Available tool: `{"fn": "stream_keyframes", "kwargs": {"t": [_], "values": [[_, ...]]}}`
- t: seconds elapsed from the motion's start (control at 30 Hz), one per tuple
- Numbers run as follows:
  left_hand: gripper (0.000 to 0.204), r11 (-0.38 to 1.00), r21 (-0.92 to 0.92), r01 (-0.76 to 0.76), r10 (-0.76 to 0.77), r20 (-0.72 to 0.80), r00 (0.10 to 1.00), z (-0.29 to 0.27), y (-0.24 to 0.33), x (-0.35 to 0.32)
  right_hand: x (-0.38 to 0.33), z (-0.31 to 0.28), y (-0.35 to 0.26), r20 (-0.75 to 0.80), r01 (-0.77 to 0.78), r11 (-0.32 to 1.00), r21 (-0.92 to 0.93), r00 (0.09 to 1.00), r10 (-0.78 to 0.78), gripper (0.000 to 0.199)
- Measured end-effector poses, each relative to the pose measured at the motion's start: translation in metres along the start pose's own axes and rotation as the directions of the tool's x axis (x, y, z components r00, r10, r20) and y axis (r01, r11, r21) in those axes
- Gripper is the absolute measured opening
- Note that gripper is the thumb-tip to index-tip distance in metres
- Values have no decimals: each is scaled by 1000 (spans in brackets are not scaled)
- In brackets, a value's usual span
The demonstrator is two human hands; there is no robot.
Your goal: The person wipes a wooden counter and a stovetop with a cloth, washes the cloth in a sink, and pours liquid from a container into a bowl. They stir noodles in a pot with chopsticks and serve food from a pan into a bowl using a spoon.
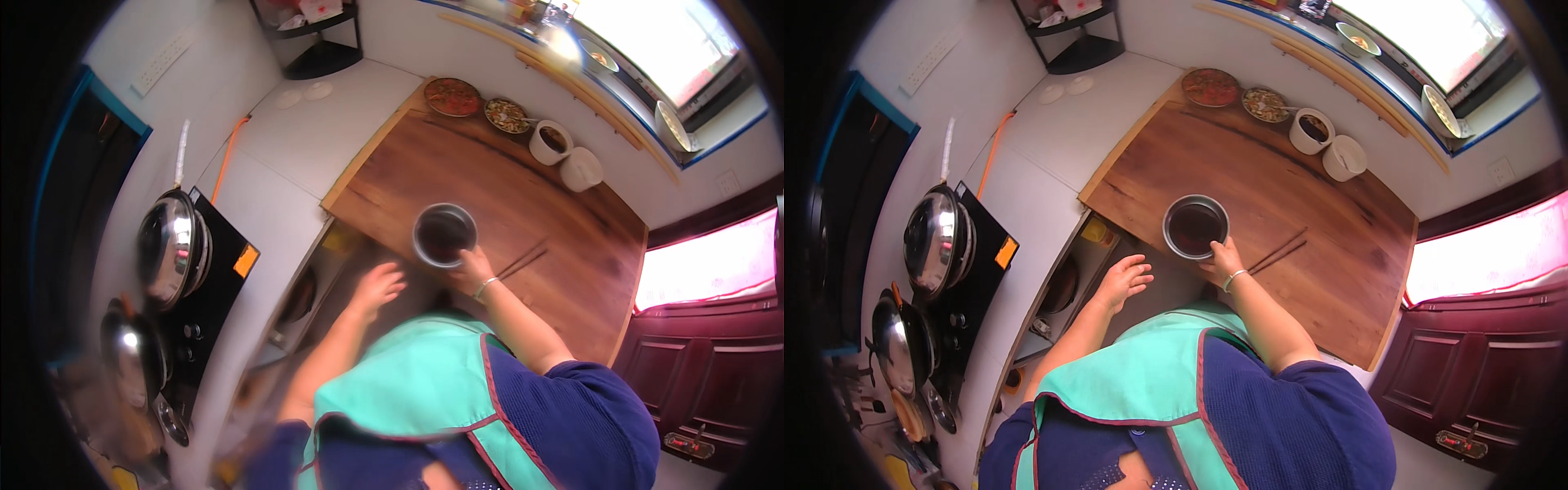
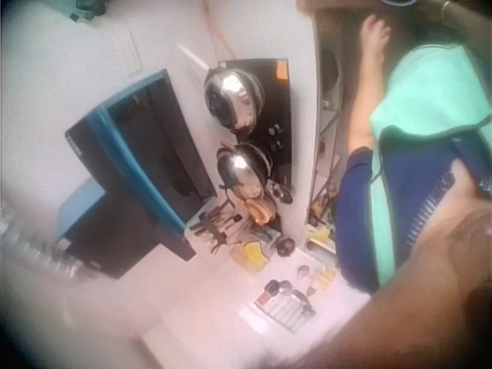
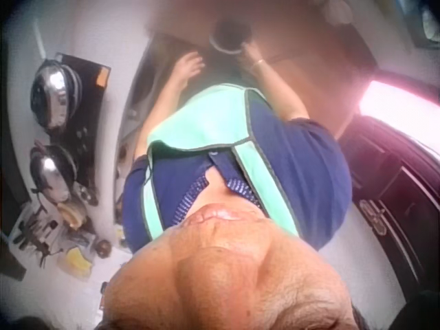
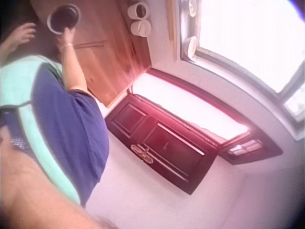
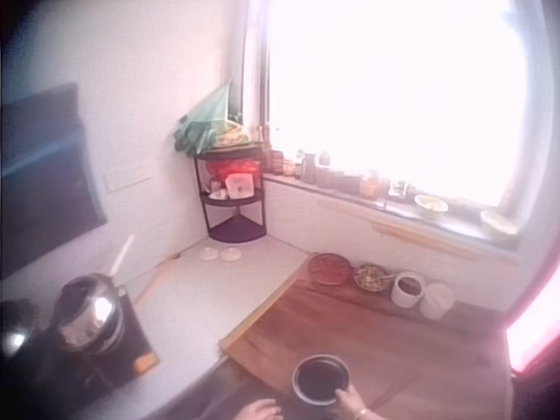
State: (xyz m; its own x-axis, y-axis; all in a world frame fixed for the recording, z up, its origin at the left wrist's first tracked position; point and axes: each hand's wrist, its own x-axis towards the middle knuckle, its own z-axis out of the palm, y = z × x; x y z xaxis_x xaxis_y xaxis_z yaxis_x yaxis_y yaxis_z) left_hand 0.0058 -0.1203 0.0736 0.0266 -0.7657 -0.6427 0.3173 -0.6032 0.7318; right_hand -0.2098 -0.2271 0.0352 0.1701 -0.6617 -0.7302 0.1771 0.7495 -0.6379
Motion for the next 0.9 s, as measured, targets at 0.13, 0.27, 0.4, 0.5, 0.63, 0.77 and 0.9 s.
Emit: {"fn": "stream_keyframes", "kwargs": {"t": [0.13, 0.27, 0.4, 0.5, 0.63, 0.77, 0.9], "values": [[44, 999, 34, 14, -15, 52, 999, 19, 11, 7, 19, -13, 8, 51, 78, 989, 127, 995, -85, 37], [49, 997, 58, 49, -53, 75, 996, 36, 16, 24, 46, -34, 11, 130, 113, 991, 73, 984, -122, 41], [63, 996, 75, 41, -47, 89, 995, 67, 25, 54, 30, -43, -24, 54, 135, 990, -41, 990, -132, 39], [62, 994, 79, 69, -77, 108, 991, 100, 33, 76, 49, -66, -32, 28, 214, 974, -76, 977, -212, 39], [56, 986, 101, 134, -148, 147, 978, 141, 44, 107, 61, -91, -57, 29, 310, 951, 1, 950, -310, 40], [57, 982, 118, 149, -169, 184, 968, 184, 59, 134, 76, -115, -80, -46, 325, 944, 52, 945, -323, 41], [65, 980, 130, 152, -174, 186, 967, 207, 58, 155, 90, -134, -97, -83, 326, 939, 106, 944, -319, 39]]}}
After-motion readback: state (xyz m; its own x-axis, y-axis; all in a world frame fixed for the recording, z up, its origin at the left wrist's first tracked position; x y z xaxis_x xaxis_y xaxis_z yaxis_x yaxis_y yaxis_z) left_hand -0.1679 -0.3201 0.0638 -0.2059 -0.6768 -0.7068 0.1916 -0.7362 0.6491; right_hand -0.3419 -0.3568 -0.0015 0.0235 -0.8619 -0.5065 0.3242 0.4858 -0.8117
